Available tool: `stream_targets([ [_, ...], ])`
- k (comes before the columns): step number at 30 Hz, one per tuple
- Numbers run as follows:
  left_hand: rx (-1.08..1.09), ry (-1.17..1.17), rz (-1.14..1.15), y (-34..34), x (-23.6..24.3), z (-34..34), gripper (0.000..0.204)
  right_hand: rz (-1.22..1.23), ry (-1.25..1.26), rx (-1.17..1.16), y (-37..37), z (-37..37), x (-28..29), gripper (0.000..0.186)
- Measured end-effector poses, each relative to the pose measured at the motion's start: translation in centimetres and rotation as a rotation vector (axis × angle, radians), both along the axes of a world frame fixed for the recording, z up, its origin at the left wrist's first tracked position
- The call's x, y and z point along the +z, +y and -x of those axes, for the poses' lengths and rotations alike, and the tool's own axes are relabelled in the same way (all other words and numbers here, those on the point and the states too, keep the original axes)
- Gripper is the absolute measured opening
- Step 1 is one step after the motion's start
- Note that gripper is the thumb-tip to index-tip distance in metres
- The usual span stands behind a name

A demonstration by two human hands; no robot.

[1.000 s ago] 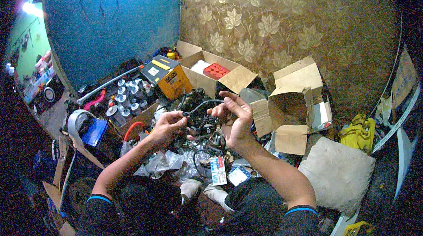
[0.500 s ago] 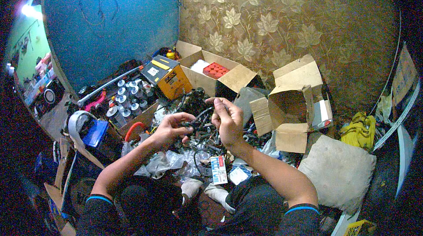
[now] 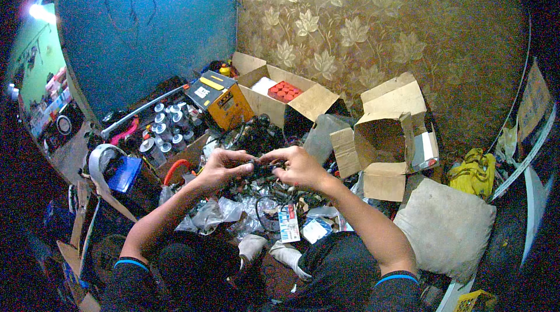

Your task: The person sits cross-legged on the floor and handles various small electronic components and wires. They strip the ends of wires, twist them together, and connect them to small black plastic connectors. The person repeatedly picks up, inspects, and manipulates these items in a cluttered workspace.

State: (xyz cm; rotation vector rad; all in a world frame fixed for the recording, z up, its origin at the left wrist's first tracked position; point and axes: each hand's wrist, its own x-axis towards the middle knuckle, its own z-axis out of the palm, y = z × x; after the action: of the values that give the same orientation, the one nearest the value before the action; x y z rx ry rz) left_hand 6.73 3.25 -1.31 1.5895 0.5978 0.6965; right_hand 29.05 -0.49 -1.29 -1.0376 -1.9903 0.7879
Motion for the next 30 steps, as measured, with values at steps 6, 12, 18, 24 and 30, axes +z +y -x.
stream_targets([
  [6, 0.110, 0.025, -0.155, 0.7, -1.1, -0.2, 0.024, 0.289, 0.123, 0.155, 0.9, 0.2, -1.2, 0.021],
  [12, 0.050, -0.015, -0.195, 0.6, -1.0, -0.5, 0.024, 0.201, 0.068, 0.107, 0.5, 0.2, -0.7, 0.021],
  [18, 0.120, 0.169, -0.292, 0.3, -1.2, -0.9, 0.027, 0.016, -0.075, -0.036, -0.5, 0.2, 0.1, 0.018],
  [24, 0.295, 0.309, -0.472, -0.2, -0.2, -1.5, 0.025, -0.276, -0.204, -0.253, -1.3, 1.3, 1.1, 0.014],
  [30, 0.316, 0.336, -0.516, -0.5, -0.3, -1.3, 0.029, -0.391, -0.232, -0.274, -1.4, 1.7, 0.8, 0.013],
])
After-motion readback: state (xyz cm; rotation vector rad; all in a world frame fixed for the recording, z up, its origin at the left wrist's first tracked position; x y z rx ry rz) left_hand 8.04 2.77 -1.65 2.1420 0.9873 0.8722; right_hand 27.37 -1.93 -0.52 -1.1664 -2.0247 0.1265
